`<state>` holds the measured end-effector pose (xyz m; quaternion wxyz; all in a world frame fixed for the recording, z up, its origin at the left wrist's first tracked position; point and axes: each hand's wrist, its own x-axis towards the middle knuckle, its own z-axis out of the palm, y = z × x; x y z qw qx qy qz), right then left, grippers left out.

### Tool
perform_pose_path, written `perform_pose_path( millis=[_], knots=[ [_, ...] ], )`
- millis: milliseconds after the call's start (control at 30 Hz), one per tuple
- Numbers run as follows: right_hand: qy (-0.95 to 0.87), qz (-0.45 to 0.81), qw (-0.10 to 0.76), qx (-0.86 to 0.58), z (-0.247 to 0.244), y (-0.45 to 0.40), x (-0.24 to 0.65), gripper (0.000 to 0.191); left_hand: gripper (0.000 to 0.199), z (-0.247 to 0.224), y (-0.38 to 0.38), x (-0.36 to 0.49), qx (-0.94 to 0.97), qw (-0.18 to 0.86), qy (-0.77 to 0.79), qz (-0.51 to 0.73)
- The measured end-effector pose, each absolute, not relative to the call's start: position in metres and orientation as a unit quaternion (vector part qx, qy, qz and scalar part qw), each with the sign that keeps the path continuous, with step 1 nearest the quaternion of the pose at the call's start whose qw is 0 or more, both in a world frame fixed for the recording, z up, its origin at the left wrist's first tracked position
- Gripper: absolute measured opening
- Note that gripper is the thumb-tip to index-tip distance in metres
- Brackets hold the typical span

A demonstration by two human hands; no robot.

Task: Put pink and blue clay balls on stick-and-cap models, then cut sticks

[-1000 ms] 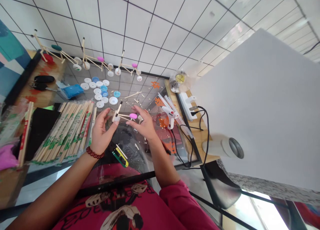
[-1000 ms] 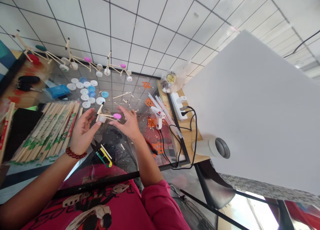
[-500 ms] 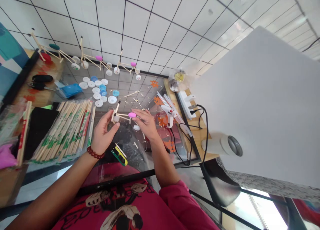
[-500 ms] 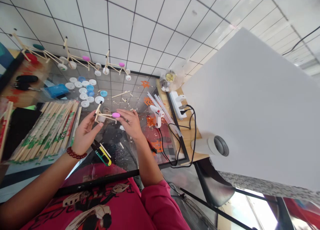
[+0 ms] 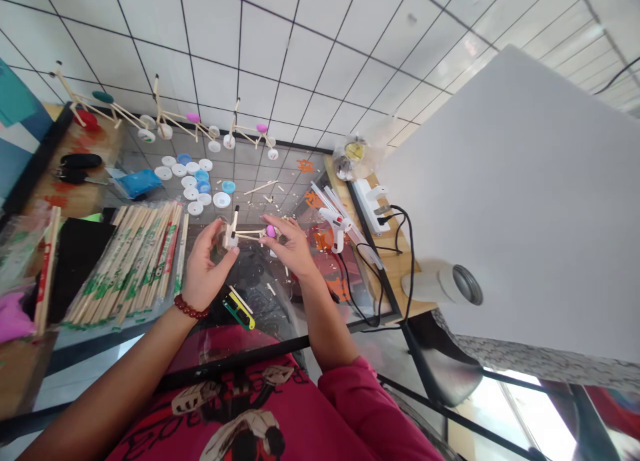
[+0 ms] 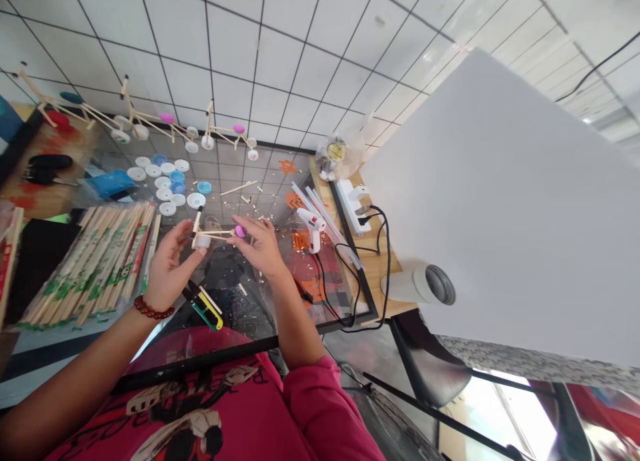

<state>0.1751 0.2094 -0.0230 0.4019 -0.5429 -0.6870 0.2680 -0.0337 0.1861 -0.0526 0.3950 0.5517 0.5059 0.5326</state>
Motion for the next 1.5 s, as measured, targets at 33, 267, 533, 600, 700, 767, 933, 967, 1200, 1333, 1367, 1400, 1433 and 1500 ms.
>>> perform_pose_path(
  millis=[33,267,533,600,700,767,933,967,1200,1333,1367,1400,1433,1500],
  knots=[
    [-0.688,0.265,0.400,-0.545,-0.023,0.210,0.175,0.034,0.064,-0.054,0.187,-0.033,0.555,0.397,0.502,0.531],
    [-0.648,0.303,0.481,-0.507,-0.027,0.212,0.176,0.038,0.060,-0.050,0.186,-0.037,0.570,0.357,0.502,0.544],
    [-0.471,0.468,0.574,-0.480,-0.020,0.209,0.173,0.039,0.050,-0.038,0.183,-0.044,0.584,0.263,0.480,0.599],
    [-0.458,0.482,0.585,-0.463,-0.018,0.209,0.174,0.043,0.051,-0.035,0.180,-0.046,0.592,0.246,0.479,0.599],
    [-0.456,0.480,0.587,-0.466,-0.017,0.209,0.177,0.053,0.045,-0.025,0.169,-0.046,0.626,0.187,0.480,0.586],
    [-0.470,0.476,0.578,-0.468,-0.017,0.209,0.178,0.050,0.035,-0.015,0.162,-0.040,0.664,0.182,0.462,0.559],
    [-0.516,0.452,0.566,-0.457,-0.021,0.209,0.180,0.043,0.027,-0.001,0.160,-0.011,0.752,0.255,0.408,0.450],
    [-0.523,0.443,0.564,-0.460,-0.022,0.210,0.180,0.039,0.027,-0.002,0.161,-0.006,0.751,0.263,0.415,0.441],
    [-0.573,0.393,0.540,-0.475,-0.025,0.215,0.176,0.024,0.052,-0.011,0.163,0.012,0.423,0.635,0.469,0.445],
    [-0.608,0.365,0.519,-0.476,-0.024,0.214,0.174,0.022,0.067,-0.006,0.167,0.021,0.292,0.729,0.407,0.468],
    [-0.611,0.362,0.515,-0.480,-0.024,0.214,0.174,0.023,0.064,-0.006,0.170,0.023,0.278,0.737,0.394,0.473],
    [-0.612,0.361,0.512,-0.484,-0.025,0.213,0.174,0.023,0.058,-0.005,0.173,0.025,0.268,0.743,0.385,0.477],
    [-0.612,0.359,0.510,-0.486,-0.026,0.212,0.174,0.024,0.051,-0.005,0.175,0.026,0.260,0.746,0.379,0.482],
    [-0.614,0.355,0.509,-0.488,-0.026,0.211,0.174,0.026,0.038,-0.006,0.181,0.029,0.252,0.739,0.380,0.496]
  ],
)
